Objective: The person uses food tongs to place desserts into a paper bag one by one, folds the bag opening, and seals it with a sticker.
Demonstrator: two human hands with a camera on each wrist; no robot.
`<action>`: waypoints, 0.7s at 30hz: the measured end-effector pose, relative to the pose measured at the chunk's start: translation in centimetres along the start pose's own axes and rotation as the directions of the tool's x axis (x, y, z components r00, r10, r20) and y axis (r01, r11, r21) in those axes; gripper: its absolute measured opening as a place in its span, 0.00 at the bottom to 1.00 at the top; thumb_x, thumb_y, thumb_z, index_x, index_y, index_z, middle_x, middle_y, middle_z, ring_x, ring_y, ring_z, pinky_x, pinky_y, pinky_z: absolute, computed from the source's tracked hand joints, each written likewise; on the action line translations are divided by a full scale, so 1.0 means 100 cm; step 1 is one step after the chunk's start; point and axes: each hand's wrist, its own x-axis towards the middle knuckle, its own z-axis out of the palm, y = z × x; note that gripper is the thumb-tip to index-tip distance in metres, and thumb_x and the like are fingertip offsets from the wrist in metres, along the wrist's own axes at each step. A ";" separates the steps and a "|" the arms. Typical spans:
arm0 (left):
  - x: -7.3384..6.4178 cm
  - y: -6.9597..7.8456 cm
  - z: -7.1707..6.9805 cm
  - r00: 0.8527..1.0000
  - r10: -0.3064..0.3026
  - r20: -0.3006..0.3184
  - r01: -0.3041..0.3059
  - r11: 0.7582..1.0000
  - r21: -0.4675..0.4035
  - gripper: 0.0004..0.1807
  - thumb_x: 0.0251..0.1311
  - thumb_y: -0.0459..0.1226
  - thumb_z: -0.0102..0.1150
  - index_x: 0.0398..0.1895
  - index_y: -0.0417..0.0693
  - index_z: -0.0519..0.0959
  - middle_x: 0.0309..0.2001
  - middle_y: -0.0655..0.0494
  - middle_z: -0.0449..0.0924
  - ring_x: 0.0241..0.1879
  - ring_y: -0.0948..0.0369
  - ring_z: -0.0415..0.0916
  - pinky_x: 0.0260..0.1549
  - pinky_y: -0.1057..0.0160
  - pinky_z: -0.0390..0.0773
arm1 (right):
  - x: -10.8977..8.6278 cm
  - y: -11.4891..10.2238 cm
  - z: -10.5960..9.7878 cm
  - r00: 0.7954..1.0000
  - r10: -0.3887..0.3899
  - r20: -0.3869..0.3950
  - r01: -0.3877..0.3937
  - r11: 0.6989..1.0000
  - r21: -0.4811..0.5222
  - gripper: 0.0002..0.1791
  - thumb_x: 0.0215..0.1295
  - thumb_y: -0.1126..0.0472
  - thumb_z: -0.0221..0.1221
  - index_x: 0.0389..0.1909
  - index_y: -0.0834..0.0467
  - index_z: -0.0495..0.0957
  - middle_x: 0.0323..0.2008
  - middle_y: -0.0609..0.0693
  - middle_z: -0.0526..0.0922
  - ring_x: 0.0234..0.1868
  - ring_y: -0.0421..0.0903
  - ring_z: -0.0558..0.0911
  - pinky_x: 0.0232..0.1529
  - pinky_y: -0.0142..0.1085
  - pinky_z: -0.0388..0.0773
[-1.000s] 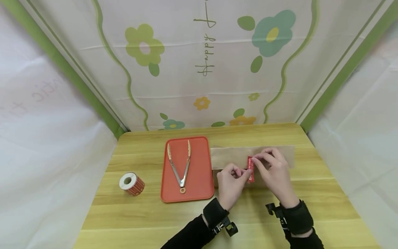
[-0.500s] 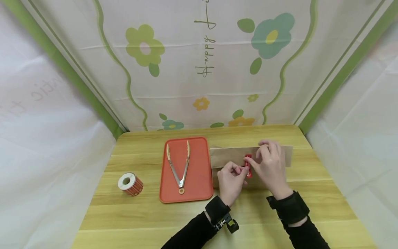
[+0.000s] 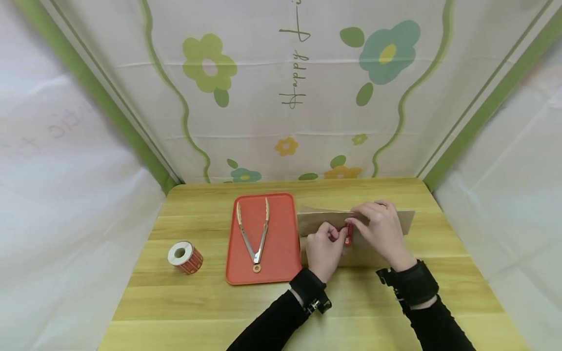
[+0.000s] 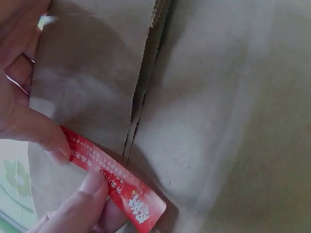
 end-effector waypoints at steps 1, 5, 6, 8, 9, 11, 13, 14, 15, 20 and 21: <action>0.001 -0.001 0.001 0.999 0.045 -0.025 -0.043 0.996 0.081 0.20 0.59 0.41 0.70 0.18 0.52 0.68 0.11 0.66 0.71 0.09 0.78 0.63 0.09 0.76 0.59 | 0.000 0.001 0.000 1.000 0.001 -0.001 -0.001 1.000 0.002 0.14 0.43 0.67 0.78 0.33 0.63 0.85 0.30 0.55 0.85 0.32 0.54 0.83 0.49 0.55 0.68; 0.004 -0.003 0.004 0.988 0.140 -0.061 -0.118 0.955 0.270 0.22 0.56 0.46 0.72 0.17 0.55 0.67 0.11 0.68 0.63 0.10 0.75 0.54 0.11 0.75 0.53 | -0.001 0.003 0.002 1.000 0.004 -0.007 -0.004 1.000 0.000 0.14 0.43 0.66 0.78 0.32 0.62 0.86 0.30 0.55 0.86 0.32 0.54 0.83 0.50 0.54 0.68; 0.004 -0.003 0.004 0.988 0.142 -0.058 -0.120 0.950 0.287 0.22 0.56 0.47 0.72 0.17 0.55 0.67 0.11 0.69 0.62 0.10 0.75 0.54 0.11 0.75 0.53 | -0.002 0.004 0.002 1.000 0.004 -0.008 -0.004 1.000 0.000 0.14 0.43 0.66 0.78 0.32 0.62 0.86 0.30 0.55 0.86 0.32 0.54 0.83 0.50 0.54 0.68; 0.004 -0.004 0.004 0.989 0.141 -0.050 -0.120 0.945 0.305 0.23 0.56 0.48 0.72 0.17 0.55 0.67 0.10 0.69 0.61 0.10 0.74 0.54 0.11 0.75 0.53 | -0.002 0.004 0.004 1.000 0.005 -0.012 -0.005 1.000 0.000 0.14 0.44 0.65 0.78 0.32 0.62 0.86 0.30 0.55 0.86 0.32 0.54 0.83 0.50 0.54 0.67; 0.004 -0.004 0.004 0.989 0.143 -0.048 -0.122 0.942 0.312 0.23 0.56 0.48 0.72 0.17 0.55 0.67 0.11 0.69 0.61 0.10 0.74 0.55 0.11 0.75 0.53 | -0.002 0.004 0.004 1.000 0.007 -0.011 -0.007 1.000 0.000 0.14 0.44 0.65 0.78 0.32 0.62 0.86 0.30 0.55 0.86 0.32 0.54 0.83 0.50 0.54 0.67; 0.004 -0.006 0.004 0.988 0.150 -0.045 -0.128 0.938 0.321 0.23 0.56 0.48 0.72 0.17 0.55 0.67 0.11 0.69 0.61 0.10 0.74 0.55 0.11 0.75 0.53 | -0.001 0.003 0.005 1.000 0.011 -0.010 -0.010 1.000 0.003 0.14 0.44 0.64 0.78 0.32 0.62 0.86 0.30 0.55 0.85 0.32 0.54 0.83 0.50 0.54 0.67; 0.005 -0.007 0.005 0.985 0.165 -0.041 -0.142 0.933 0.331 0.23 0.56 0.49 0.72 0.17 0.55 0.67 0.11 0.68 0.60 0.10 0.74 0.55 0.11 0.75 0.53 | -0.001 0.003 0.005 1.000 0.014 -0.009 -0.013 1.000 0.006 0.14 0.44 0.64 0.78 0.32 0.62 0.86 0.30 0.54 0.85 0.32 0.54 0.83 0.50 0.54 0.67; 0.004 -0.008 0.005 0.984 0.173 -0.038 -0.151 0.929 0.338 0.23 0.56 0.49 0.72 0.17 0.55 0.66 0.11 0.68 0.60 0.10 0.74 0.55 0.11 0.75 0.53 | -0.001 0.003 0.006 1.000 0.014 -0.009 -0.014 1.000 0.008 0.14 0.44 0.64 0.78 0.32 0.62 0.86 0.30 0.54 0.85 0.32 0.54 0.82 0.50 0.54 0.67; 0.004 -0.008 0.005 0.984 0.178 -0.031 -0.156 0.925 0.346 0.23 0.56 0.49 0.72 0.17 0.55 0.66 0.11 0.68 0.60 0.10 0.73 0.54 0.12 0.75 0.53 | -0.001 0.003 0.006 1.000 0.014 -0.008 -0.014 1.000 0.009 0.14 0.44 0.65 0.78 0.32 0.62 0.86 0.30 0.54 0.85 0.32 0.54 0.82 0.50 0.54 0.67; 0.003 -0.008 0.005 0.985 0.165 0.044 -0.169 0.893 0.417 0.23 0.54 0.50 0.73 0.17 0.56 0.67 0.13 0.68 0.65 0.10 0.73 0.57 0.13 0.74 0.54 | -0.002 0.005 0.007 1.000 0.012 -0.016 -0.012 1.000 0.010 0.14 0.43 0.65 0.78 0.32 0.62 0.86 0.30 0.54 0.85 0.32 0.54 0.83 0.48 0.54 0.68; 0.002 -0.008 0.004 0.986 0.157 0.063 -0.169 0.886 0.433 0.23 0.54 0.51 0.73 0.16 0.57 0.68 0.14 0.68 0.66 0.10 0.74 0.57 0.12 0.74 0.54 | -0.003 0.006 0.007 1.000 0.015 -0.018 -0.015 1.000 0.009 0.14 0.43 0.65 0.78 0.32 0.62 0.86 0.30 0.54 0.85 0.31 0.54 0.83 0.48 0.54 0.68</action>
